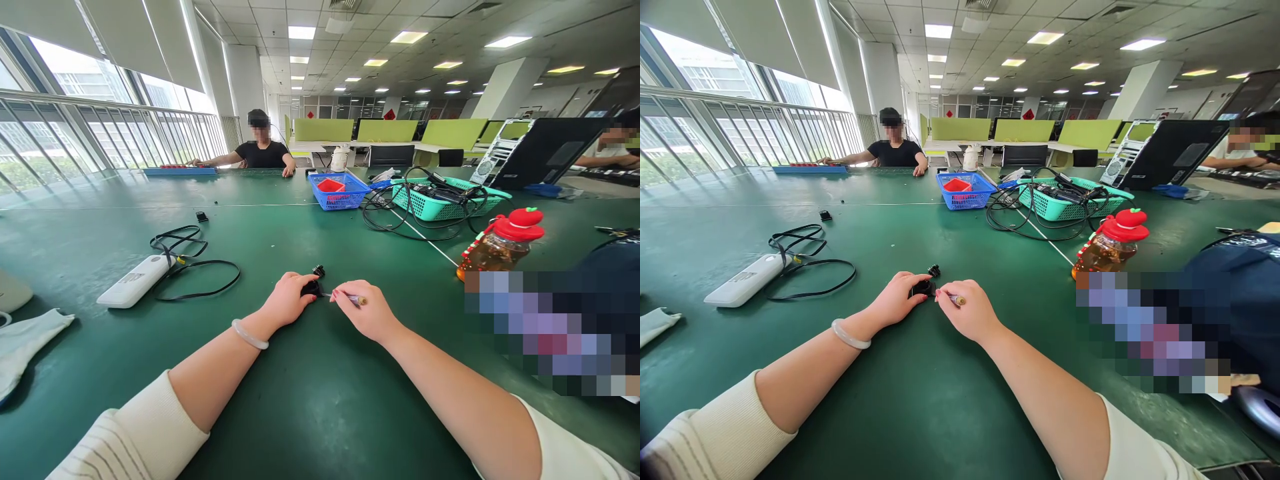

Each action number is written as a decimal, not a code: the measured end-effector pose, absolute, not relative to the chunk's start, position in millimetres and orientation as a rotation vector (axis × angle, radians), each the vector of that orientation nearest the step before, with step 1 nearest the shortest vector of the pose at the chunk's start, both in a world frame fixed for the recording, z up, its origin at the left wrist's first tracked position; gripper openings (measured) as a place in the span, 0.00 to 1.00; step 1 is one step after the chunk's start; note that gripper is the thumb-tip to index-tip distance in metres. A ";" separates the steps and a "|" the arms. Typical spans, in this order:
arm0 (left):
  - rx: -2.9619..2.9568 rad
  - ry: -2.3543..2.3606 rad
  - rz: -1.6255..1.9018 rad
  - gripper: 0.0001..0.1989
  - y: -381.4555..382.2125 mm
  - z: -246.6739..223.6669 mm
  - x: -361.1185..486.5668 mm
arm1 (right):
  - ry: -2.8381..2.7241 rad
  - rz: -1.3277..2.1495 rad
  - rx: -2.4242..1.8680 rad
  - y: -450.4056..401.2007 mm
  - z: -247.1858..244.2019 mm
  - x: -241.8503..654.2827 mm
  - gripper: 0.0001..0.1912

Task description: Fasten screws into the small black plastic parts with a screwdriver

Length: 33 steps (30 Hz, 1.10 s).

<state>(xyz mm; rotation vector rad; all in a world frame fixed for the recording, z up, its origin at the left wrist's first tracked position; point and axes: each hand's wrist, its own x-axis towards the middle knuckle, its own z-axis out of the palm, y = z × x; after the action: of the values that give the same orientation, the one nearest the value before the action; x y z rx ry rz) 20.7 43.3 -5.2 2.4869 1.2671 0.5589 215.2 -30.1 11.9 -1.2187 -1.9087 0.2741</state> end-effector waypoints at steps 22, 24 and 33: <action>2.537 1.143 0.588 0.24 44.8 -10.1 19.8 | -1.682 0.728 -1.135 -30.2 8.4 215.2 0.16; 2.549 1.136 0.605 0.23 44.9 -11.1 19.8 | -1.701 0.591 -1.177 -31.4 9.9 214.9 0.15; 2.537 1.145 0.636 0.24 43.0 -10.3 20.1 | -1.886 0.499 -1.301 -28.6 10.4 213.8 0.12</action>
<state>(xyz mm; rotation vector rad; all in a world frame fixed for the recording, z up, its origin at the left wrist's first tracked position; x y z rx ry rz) 20.1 43.0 -10.3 2.5375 1.1449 0.6365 213.8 -28.6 10.4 -1.3007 -1.8858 0.4985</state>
